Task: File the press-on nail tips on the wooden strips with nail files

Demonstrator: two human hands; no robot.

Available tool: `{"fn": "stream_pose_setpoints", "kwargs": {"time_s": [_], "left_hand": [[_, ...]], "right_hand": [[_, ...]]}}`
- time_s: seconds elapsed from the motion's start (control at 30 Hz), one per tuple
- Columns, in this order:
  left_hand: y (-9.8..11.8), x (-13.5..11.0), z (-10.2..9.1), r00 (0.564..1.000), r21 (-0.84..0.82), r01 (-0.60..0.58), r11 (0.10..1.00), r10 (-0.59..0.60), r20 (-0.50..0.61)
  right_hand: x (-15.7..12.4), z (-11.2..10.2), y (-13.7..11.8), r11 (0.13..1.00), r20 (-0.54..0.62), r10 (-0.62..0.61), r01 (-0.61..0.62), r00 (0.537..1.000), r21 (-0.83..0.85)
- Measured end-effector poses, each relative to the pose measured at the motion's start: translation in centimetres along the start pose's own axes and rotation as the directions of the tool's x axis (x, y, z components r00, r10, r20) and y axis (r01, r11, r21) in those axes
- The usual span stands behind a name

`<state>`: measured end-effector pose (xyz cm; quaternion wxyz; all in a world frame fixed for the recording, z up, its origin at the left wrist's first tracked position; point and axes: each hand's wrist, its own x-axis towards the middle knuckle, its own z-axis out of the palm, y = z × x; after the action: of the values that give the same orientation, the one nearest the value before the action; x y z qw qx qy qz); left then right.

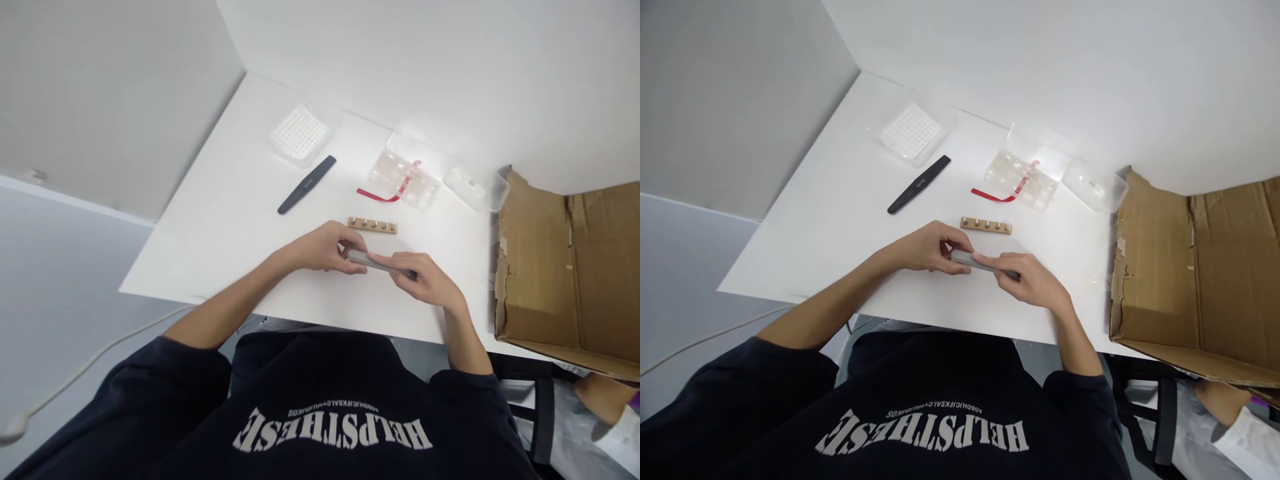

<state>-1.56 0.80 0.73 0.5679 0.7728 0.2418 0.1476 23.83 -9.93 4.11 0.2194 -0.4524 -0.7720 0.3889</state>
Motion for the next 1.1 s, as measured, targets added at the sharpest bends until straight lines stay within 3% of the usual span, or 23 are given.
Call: {"fn": "stream_pose_setpoints", "kwargs": {"time_s": [0.17,0.37,0.47,0.57,0.7,0.97,1.1], "left_hand": [[0.4,0.0,-0.4,0.995,-0.035,-0.037,0.999,0.034,-0.096],[0.6,-0.3,-0.3,0.978,-0.006,-0.100,0.995,0.097,-0.185],[0.5,-0.3,-0.2,0.974,0.024,-0.122,0.992,0.124,-0.190],[0.2,-0.3,-0.3,0.968,0.080,-0.151,0.985,0.164,-0.188],[-0.3,-0.2,-0.2,0.967,0.140,-0.186,0.972,0.207,-0.151],[-0.4,-0.2,0.5,0.982,0.179,-0.177,0.968,0.187,-0.039],[-0.3,-0.2,0.3,0.985,0.161,-0.155,0.975,0.164,-0.045]], "right_hand": [[-0.1,-0.1,0.3,0.998,-0.217,0.047,-0.054,0.975,-0.029],[-0.2,-0.2,1.2,0.993,-0.399,0.113,-0.091,0.910,0.074],[-0.2,-0.3,1.3,0.992,-0.345,0.104,-0.073,0.933,0.103],[-0.1,-0.3,0.8,0.995,-0.196,0.035,-0.015,0.980,0.102],[0.2,0.1,0.2,0.998,-0.057,-0.004,0.007,0.998,0.055],[0.4,0.3,0.4,1.000,0.032,0.010,-0.011,0.999,0.014],[0.1,-0.1,0.4,1.000,0.026,0.019,-0.019,0.999,-0.004]]}}
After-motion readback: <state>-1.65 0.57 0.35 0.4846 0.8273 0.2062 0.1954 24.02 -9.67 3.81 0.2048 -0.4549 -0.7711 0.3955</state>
